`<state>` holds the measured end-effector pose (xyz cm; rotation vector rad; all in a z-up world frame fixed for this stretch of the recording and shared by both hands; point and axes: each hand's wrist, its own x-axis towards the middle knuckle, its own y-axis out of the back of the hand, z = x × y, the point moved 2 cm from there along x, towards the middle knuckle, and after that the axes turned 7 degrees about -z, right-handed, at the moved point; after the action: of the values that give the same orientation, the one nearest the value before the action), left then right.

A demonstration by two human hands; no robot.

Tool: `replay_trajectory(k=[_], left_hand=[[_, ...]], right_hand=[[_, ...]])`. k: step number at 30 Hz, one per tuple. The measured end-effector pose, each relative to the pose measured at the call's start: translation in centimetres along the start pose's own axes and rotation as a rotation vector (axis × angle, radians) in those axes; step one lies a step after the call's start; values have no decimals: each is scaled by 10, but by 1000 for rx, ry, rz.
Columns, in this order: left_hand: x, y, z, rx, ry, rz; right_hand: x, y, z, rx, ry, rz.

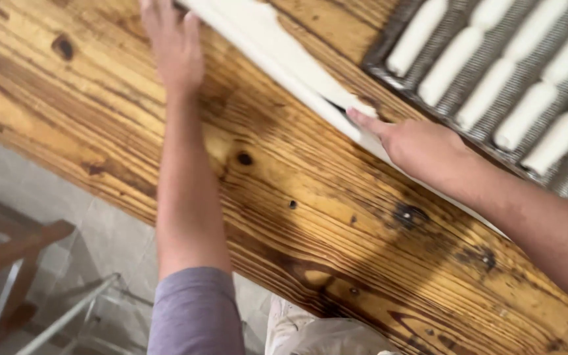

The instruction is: Cutting dough into strips, rolling them into long cylinders, and placing them on a baking tray

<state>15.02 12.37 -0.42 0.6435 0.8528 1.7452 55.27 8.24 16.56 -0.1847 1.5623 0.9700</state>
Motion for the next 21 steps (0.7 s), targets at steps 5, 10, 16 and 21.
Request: replay_trajectory(k=[5, 10, 16, 21], left_hand=[[-60, -1, 57, -22, -304, 38], [-145, -46, 119, 81, -362, -46], [-248, -128, 221, 159, -506, -109], [-350, -198, 321, 182, -657, -241]], right_hand=[[-46, -79, 48, 127, -79, -44], [-38, -211, 116, 314, -129, 11], [-113, -290, 171, 319, -136, 121], [-201, -357, 197, 179, -161, 67]])
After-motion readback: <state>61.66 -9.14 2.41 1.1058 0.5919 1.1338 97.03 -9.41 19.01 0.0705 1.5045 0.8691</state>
